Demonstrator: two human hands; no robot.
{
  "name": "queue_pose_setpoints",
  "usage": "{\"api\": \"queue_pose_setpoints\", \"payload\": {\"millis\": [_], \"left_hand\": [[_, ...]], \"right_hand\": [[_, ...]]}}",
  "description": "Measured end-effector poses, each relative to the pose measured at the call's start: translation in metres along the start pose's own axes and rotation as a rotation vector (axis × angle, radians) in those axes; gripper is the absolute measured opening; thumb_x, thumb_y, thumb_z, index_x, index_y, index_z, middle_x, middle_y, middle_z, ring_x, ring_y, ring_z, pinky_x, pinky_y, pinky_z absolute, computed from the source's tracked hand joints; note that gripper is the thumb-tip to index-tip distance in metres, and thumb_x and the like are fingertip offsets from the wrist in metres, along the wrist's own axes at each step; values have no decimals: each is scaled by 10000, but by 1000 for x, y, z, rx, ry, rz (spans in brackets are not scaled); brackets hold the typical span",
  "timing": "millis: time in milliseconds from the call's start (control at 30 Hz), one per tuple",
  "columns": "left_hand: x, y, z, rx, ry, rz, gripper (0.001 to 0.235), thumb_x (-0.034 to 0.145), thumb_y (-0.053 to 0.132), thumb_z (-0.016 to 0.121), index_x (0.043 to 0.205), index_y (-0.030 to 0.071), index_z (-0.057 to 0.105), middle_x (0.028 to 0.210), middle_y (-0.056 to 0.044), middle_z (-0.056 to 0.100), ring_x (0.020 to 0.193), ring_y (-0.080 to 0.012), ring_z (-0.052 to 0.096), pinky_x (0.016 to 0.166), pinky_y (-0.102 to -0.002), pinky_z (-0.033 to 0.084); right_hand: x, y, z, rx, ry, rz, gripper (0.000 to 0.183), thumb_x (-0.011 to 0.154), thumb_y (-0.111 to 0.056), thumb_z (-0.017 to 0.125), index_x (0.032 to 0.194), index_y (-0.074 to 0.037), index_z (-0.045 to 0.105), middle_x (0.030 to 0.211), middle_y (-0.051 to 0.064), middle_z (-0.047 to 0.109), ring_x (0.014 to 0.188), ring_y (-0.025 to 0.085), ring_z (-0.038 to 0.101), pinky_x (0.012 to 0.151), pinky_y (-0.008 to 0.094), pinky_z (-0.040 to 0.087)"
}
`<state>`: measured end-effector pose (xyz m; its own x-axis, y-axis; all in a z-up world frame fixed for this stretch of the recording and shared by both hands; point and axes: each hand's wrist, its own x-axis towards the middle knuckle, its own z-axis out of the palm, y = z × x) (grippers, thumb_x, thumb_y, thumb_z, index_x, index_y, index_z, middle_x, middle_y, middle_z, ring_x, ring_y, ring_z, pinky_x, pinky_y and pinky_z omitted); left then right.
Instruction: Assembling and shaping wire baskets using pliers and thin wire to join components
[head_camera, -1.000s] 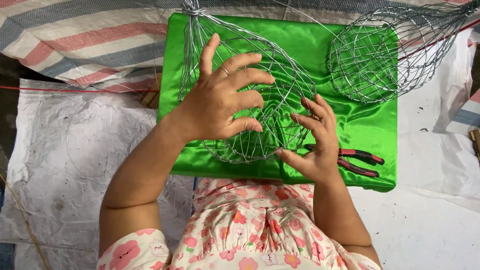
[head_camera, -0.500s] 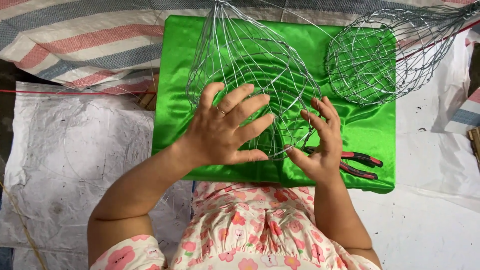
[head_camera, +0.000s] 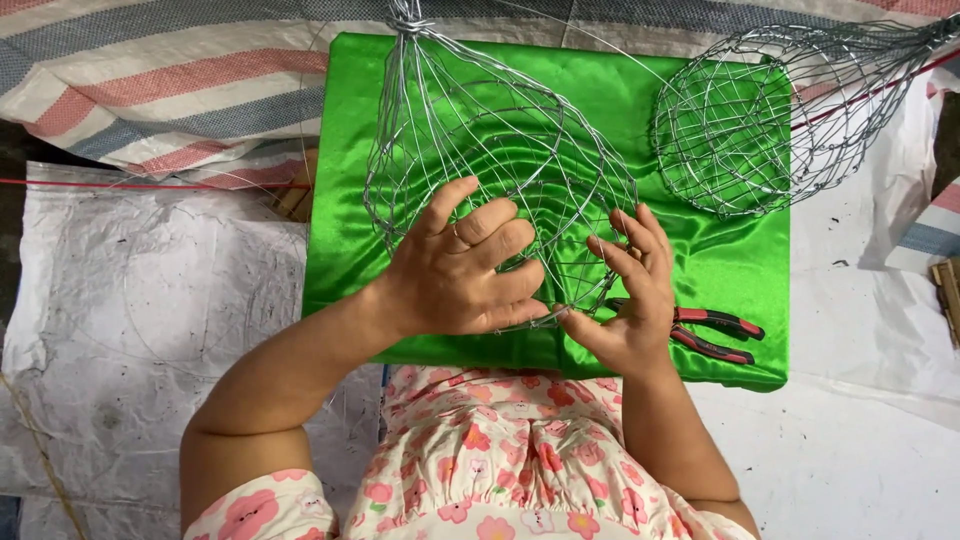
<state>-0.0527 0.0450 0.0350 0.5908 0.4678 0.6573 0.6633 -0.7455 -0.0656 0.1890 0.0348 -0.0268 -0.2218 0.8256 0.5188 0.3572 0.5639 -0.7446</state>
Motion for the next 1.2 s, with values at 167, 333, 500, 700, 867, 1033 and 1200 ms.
{"api": "queue_pose_setpoints", "payload": {"millis": [167, 333, 500, 700, 867, 1033, 1200], "left_hand": [[-3, 0, 2, -10, 29, 6, 360, 1003, 560, 701, 937, 208, 667, 1143, -9, 583, 1136, -208, 496, 1108, -548, 270], [-7, 0, 8, -41, 68, 30, 378, 1004, 537, 722, 893, 180, 673, 1092, -36, 603, 1069, -228, 520, 1107, -597, 287], [-13, 1, 13, -25, 205, 56, 514, 952, 686, 591, 1063, 193, 681, 941, -35, 594, 906, -232, 563, 1023, -618, 422], [17, -15, -33, -52, -286, -104, 1013, 778, 844, 737, 1492, 137, 597, 1570, -129, 476, 1495, -325, 293, 1194, -644, 128], [16, -15, -19, -19, -183, -93, 848, 831, 808, 744, 1321, 116, 701, 1358, -90, 594, 1314, -314, 500, 1196, -630, 166], [22, -16, -23, -38, -127, -53, 765, 819, 739, 798, 1195, 77, 716, 1243, -97, 596, 1150, -287, 523, 1134, -579, 288], [23, -17, -24, -31, -105, -48, 730, 816, 733, 792, 1127, 78, 706, 1203, -91, 603, 1083, -273, 535, 1074, -495, 325]], "right_hand": [[-1, 0, 2, 22, 3, -9, 675, 668, -203, 843, 1284, -16, 644, 1513, 213, 490, 1513, 409, 377, 1137, 501, 492], [-3, 2, 4, 10, -5, -23, 663, 688, -209, 846, 1303, -61, 648, 1535, 173, 490, 1540, 406, 351, 1129, 491, 489], [-1, 1, 3, 14, 19, -154, 668, 739, -313, 939, 1307, -77, 680, 1456, 246, 506, 1468, 527, 354, 1129, 569, 396], [-12, -13, 1, -86, -77, -140, 622, 755, -333, 816, 1317, -115, 664, 1568, 170, 446, 1561, 459, 296, 1302, 665, 302], [-11, -16, 1, -82, -76, -84, 646, 742, -270, 837, 1326, -97, 622, 1587, 181, 413, 1579, 455, 267, 1309, 637, 295], [-11, -14, 0, -89, -64, -73, 663, 708, -270, 857, 1314, -116, 640, 1565, 173, 451, 1561, 451, 312, 1297, 627, 331], [-8, -13, 1, -70, -60, -83, 662, 687, -266, 875, 1292, -114, 656, 1550, 181, 471, 1546, 462, 335, 1291, 637, 339]]}}
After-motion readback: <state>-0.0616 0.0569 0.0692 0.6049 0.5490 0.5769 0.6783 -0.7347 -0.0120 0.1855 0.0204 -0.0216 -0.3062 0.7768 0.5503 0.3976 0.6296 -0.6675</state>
